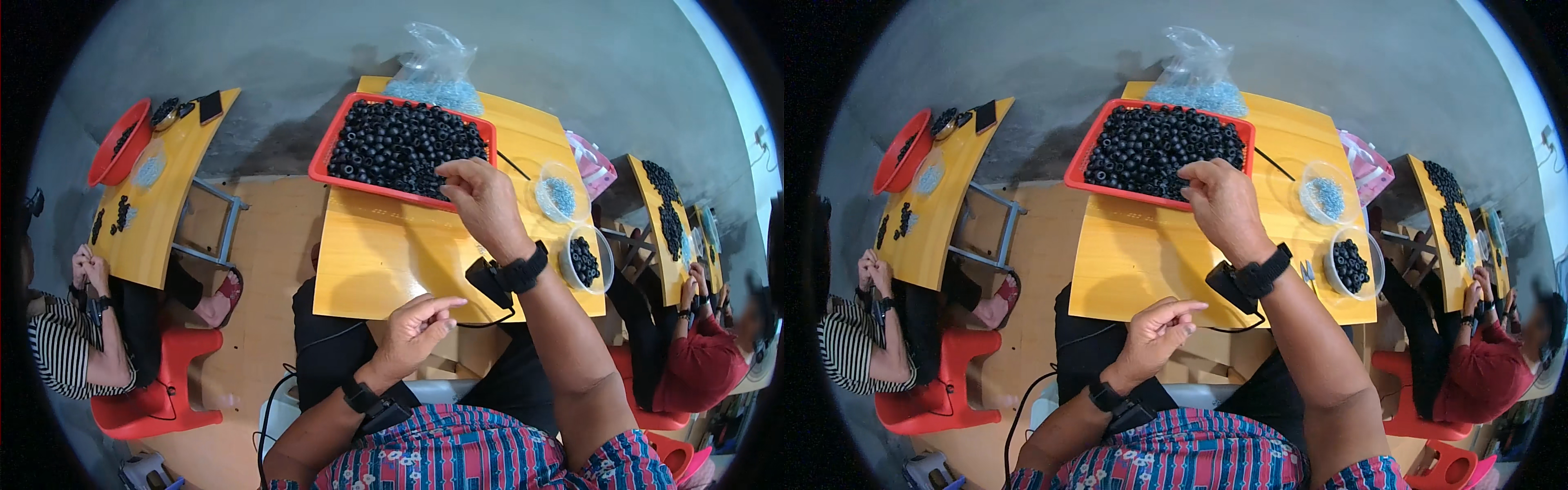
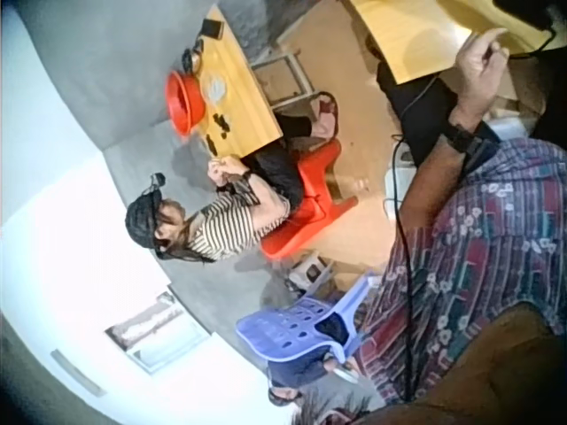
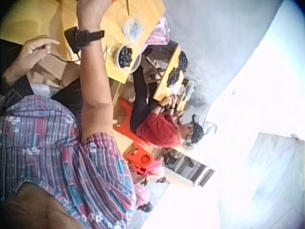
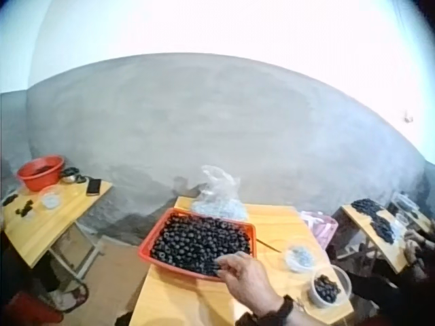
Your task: Assembling small components by inserting silver parts and beads into black rubber rings.
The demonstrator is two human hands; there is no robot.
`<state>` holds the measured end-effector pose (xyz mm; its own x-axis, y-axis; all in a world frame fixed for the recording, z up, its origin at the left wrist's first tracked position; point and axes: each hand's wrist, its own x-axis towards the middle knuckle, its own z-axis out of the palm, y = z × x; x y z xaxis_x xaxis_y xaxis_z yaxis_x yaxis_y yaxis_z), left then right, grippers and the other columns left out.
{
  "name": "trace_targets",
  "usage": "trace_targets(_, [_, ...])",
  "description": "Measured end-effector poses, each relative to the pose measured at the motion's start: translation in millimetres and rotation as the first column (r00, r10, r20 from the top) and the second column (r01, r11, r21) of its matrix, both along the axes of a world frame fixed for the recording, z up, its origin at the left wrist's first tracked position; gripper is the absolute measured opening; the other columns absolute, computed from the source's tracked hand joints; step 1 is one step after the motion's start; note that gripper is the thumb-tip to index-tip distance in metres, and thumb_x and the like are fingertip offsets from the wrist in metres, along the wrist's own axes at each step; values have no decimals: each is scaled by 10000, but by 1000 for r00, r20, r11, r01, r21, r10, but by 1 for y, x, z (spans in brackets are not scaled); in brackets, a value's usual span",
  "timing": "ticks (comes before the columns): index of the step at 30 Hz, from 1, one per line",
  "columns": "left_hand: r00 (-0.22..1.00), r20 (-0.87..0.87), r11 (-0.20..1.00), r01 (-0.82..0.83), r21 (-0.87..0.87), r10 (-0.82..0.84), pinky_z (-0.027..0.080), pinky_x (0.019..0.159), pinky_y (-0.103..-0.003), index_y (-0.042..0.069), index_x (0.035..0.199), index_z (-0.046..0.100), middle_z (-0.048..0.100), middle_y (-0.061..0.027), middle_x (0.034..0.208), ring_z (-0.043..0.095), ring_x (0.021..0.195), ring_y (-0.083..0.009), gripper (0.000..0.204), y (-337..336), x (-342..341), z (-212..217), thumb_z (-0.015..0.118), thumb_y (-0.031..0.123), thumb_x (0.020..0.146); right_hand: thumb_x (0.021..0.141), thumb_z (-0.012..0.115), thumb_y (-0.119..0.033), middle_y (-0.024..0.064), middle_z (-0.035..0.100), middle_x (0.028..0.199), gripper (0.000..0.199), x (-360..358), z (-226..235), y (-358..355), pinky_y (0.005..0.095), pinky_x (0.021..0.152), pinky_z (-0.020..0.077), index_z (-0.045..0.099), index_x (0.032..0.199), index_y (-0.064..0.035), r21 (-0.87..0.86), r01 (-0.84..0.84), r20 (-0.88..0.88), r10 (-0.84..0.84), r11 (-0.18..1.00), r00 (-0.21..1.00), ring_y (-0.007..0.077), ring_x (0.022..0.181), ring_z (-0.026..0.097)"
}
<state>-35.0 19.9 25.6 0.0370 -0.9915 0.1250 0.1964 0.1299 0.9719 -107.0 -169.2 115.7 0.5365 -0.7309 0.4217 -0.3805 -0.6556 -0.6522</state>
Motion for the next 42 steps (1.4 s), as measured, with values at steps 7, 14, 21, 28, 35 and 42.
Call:
trace_targets(7, [998, 47, 999, -29, -45, 31, 418, 690, -207, -14, 1171, 613, 468, -2, 805, 469, 731, -75, 300, -1, -5, -19, 581, -1, 872, 757, 631, -19, 159, 633, 872, 194, 47, -24, -26, 407, 773, 500, 705, 929, -70, -53, -118, -228, 103, 992, 968, 333, 844, 619])
trace_targets(14, [998, 57, 999, -14, -44, 17, 427, 710, -210, -18, 1164, 615, 480, -9, 801, 481, 736, -88, 309, 4, 3, -21, 581, -11, 857, 770, 651, -66, 175, 623, 894, 128, 56, -30, -35, 411, 814, 494, 709, 884, -63, -78, -135, -455, 86, 988, 886, 348, 887, 612])
trace_targets(21, [997, 60, 998, -52, -37, 55, 434, 696, -223, 9, 1143, 632, 490, -13, 764, 482, 704, -101, 319, 3, 1, -22, 608, -24, 827, 796, 657, -100, 180, 604, 945, 112, 53, -38, -42, 406, 830, 481, 655, 878, -24, -43, -107, -466, 75, 993, 882, 356, 931, 593])
trace_targets(28, [994, 84, 992, -62, -106, 71, 411, 700, -194, -8, 1158, 615, 480, 0, 834, 467, 740, -67, 320, 6, 3, -21, 571, -50, 843, 804, 633, -41, 168, 603, 897, 122, 32, -26, -20, 406, 789, 476, 576, 906, -6, -91, -122, -154, 107, 988, 982, 357, 866, 580])
trace_targets(35, [957, -249, 988, -150, 24, 152, 477, 700, -224, -22, 1284, 461, 519, -12, 894, 523, 755, -70, 388, 14, 6, -30, 575, 121, 942, 869, 587, 23, 12, 580, 849, 105, -25, -16, 65, 209, 655, 468, 562, 970, 8, 472, -265, 210, 185, 841, 960, 61, 764, 544])
trace_targets(42, [939, -284, 979, -202, -7, 192, 485, 690, -220, -30, 1217, 501, 561, -51, 917, 529, 750, -71, 313, 14, -1, -29, 568, 90, 936, 820, 662, -7, 70, 647, 812, 150, -63, -50, 109, 244, 646, 481, 647, 968, -5, 473, -231, 162, 174, 850, 971, 124, 700, 587])
